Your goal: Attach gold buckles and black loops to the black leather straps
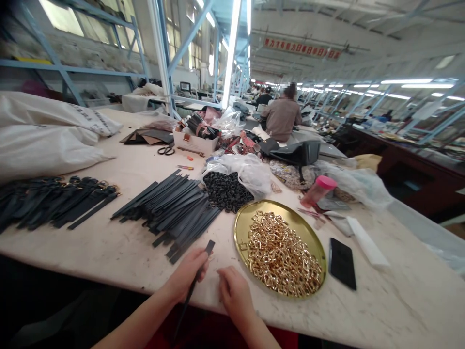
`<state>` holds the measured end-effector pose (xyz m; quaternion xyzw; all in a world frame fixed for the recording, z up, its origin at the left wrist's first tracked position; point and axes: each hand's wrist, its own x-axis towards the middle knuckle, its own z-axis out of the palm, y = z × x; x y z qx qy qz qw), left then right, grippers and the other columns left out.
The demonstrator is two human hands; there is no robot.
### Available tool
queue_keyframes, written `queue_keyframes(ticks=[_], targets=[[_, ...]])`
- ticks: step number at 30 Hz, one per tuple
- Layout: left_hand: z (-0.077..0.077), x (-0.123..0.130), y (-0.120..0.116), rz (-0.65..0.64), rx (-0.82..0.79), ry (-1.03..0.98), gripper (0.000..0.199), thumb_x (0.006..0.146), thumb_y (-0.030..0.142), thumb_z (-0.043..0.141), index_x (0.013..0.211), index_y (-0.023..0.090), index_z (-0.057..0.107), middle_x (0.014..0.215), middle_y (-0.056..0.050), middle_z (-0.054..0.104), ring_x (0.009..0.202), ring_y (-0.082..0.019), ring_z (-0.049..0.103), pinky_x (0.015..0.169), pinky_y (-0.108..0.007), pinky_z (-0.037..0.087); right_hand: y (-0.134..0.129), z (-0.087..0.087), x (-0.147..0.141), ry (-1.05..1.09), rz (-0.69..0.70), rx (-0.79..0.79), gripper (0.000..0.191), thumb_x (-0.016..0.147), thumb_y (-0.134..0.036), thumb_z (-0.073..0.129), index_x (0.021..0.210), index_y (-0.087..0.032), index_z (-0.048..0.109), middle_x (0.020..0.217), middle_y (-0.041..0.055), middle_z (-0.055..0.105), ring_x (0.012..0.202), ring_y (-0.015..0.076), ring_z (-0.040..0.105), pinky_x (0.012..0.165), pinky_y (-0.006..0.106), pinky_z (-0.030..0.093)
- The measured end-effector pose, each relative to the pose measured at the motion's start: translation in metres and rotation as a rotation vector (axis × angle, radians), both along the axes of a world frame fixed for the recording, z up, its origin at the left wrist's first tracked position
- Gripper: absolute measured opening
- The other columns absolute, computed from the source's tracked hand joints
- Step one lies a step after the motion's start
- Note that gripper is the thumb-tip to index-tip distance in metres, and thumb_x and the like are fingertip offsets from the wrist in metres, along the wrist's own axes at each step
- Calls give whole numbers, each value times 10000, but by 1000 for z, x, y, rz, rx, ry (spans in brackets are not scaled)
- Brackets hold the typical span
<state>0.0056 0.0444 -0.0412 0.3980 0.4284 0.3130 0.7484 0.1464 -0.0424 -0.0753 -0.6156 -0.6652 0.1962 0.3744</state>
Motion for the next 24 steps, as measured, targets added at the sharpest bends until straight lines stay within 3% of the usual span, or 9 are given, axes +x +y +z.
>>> queue_keyframes(ticks=[5,9,18,24], targets=[[-2,-2,-5,-1,-66,-32,144,822,250,440,871,130,503,603,3,559,470,-77,507,416,-155,347,6,15,34,-6,-153,49,182,835,-188,405,943,-190,551,894,74,601,841,188,558,752,304,445],[-2,-7,-1,26,-136,-143,144,845,228,421,909,119,490,684,-31,581,547,-89,548,499,-186,416,30,30,64,-146,-200,-8,184,830,-220,406,900,-179,571,874,69,620,806,182,572,717,288,458],[-12,-18,4,91,-333,-378,184,833,271,511,958,136,513,872,-86,632,747,-155,625,667,-270,495,126,39,65,-345,-171,30,188,788,-164,433,875,-176,599,856,59,605,766,170,563,712,273,423],[-11,-22,9,79,-433,-443,270,832,344,511,947,103,552,1012,-128,614,906,-200,604,741,-301,498,189,32,68,-381,-237,-66,148,794,-222,476,843,-187,612,851,58,557,744,171,536,667,272,366]])
